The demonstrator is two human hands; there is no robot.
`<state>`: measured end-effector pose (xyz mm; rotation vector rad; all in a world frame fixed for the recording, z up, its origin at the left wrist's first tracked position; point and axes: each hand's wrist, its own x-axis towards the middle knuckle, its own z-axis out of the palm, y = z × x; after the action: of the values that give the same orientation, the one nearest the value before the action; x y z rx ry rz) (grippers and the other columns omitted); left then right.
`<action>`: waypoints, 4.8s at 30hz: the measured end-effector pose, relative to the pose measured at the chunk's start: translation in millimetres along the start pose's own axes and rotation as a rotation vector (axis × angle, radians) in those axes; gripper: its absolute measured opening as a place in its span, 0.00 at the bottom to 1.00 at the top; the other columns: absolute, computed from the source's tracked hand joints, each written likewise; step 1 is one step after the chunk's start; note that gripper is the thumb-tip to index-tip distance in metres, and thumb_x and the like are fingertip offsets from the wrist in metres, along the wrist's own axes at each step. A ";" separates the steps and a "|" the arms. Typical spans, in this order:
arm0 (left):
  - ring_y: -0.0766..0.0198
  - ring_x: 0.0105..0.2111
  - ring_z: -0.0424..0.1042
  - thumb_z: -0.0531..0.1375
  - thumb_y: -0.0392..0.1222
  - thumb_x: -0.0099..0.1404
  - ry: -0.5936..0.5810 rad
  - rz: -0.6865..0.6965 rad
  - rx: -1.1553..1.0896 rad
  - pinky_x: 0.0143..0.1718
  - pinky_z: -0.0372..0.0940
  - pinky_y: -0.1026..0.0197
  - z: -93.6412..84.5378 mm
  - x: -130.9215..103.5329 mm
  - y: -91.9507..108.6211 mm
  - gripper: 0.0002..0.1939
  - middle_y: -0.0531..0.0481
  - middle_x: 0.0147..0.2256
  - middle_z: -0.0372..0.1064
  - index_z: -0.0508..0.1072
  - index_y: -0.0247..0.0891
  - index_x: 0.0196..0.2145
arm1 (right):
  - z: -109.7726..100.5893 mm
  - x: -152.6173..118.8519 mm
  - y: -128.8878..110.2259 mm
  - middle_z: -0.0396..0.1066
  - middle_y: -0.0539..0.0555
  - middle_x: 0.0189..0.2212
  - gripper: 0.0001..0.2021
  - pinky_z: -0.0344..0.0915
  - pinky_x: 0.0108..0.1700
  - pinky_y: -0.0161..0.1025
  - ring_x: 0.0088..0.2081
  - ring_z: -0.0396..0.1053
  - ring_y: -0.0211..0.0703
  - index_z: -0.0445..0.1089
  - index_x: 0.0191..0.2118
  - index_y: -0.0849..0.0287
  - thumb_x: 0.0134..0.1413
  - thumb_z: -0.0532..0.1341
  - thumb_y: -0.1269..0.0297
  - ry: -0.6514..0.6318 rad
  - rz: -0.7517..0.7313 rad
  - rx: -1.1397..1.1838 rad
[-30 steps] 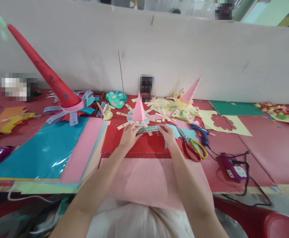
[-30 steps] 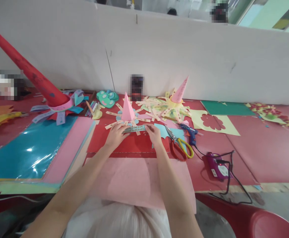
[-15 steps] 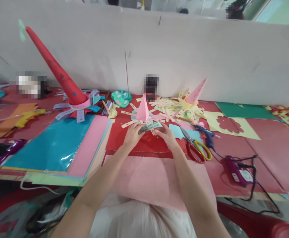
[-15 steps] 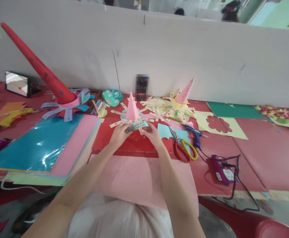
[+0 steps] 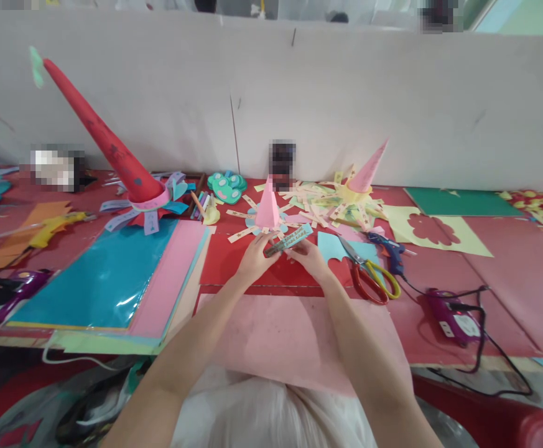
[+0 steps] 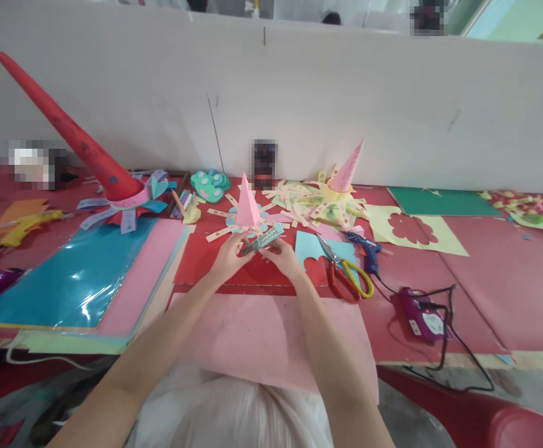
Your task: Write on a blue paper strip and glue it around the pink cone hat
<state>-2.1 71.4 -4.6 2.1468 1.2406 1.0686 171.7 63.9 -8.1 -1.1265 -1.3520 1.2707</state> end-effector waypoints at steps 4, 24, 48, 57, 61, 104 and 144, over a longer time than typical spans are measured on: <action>0.60 0.42 0.68 0.59 0.32 0.55 -0.018 -0.007 -0.057 0.46 0.64 0.56 -0.2 0.2 4.1 0.25 0.51 0.36 0.67 0.64 0.42 0.51 | 0.2 0.2 1.5 0.71 0.50 0.28 0.15 0.66 0.28 0.36 0.25 0.67 0.37 0.69 0.35 0.58 0.41 0.64 0.56 0.008 -0.009 0.001; 0.62 0.38 0.72 0.59 0.38 0.56 -0.019 -0.177 -0.376 0.44 0.65 0.58 -5.9 5.0 9.0 0.12 0.46 0.39 0.74 0.73 0.38 0.40 | 0.1 -1.1 0.2 0.67 0.47 0.15 0.10 0.58 0.25 0.35 0.19 0.60 0.36 0.71 0.33 0.59 0.44 0.57 0.63 0.369 -0.016 -0.056; 0.67 0.27 0.67 0.59 0.48 0.59 -0.196 -0.151 -0.186 0.31 0.64 0.61 -3.2 -1.5 5.2 0.12 0.52 0.27 0.70 0.72 0.36 0.30 | -0.9 3.2 3.8 0.62 0.43 0.13 0.15 0.60 0.22 0.34 0.15 0.59 0.33 0.71 0.36 0.59 0.41 0.62 0.57 0.348 -0.027 0.079; 0.66 0.32 0.69 0.56 0.46 0.63 -0.195 -0.073 -0.176 0.38 0.66 0.58 -1.1 -1.8 9.0 0.11 0.51 0.31 0.69 0.71 0.36 0.31 | -5.3 0.4 1.1 0.60 0.43 0.11 0.14 0.53 0.19 0.33 0.14 0.54 0.32 0.71 0.39 0.59 0.46 0.59 0.57 0.345 -0.063 -0.005; 0.65 0.34 0.69 0.56 0.45 0.63 -0.141 -0.078 -0.177 0.40 0.65 0.56 -0.2 1.2 1.9 0.10 0.51 0.33 0.69 0.71 0.35 0.32 | -2.8 1.3 -1.8 0.60 0.43 0.15 0.18 0.55 0.18 0.33 0.14 0.53 0.31 0.68 0.44 0.57 0.47 0.59 0.55 0.337 -0.067 0.031; 0.61 0.40 0.69 0.56 0.46 0.64 -0.044 -0.228 -0.227 0.41 0.67 0.52 3.5 1.1 -9.4 0.14 0.46 0.44 0.67 0.68 0.36 0.44 | 14.1 0.2 1.4 0.73 0.50 0.28 0.17 0.66 0.33 0.37 0.29 0.69 0.39 0.71 0.34 0.58 0.35 0.67 0.54 0.207 0.015 0.143; 0.66 0.32 0.70 0.55 0.46 0.65 -0.335 -0.181 -0.178 0.36 0.67 0.56 -5.1 1.1 1.9 0.12 0.51 0.33 0.69 0.70 0.33 0.35 | 18.5 -4.4 -4.2 0.66 0.48 0.19 0.17 0.62 0.24 0.35 0.20 0.61 0.35 0.65 0.25 0.58 0.39 0.64 0.49 0.153 -0.002 -0.003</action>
<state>-4.8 71.4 0.3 1.9384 1.1106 0.6822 154.0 56.8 -4.6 -1.1989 -1.2419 1.1567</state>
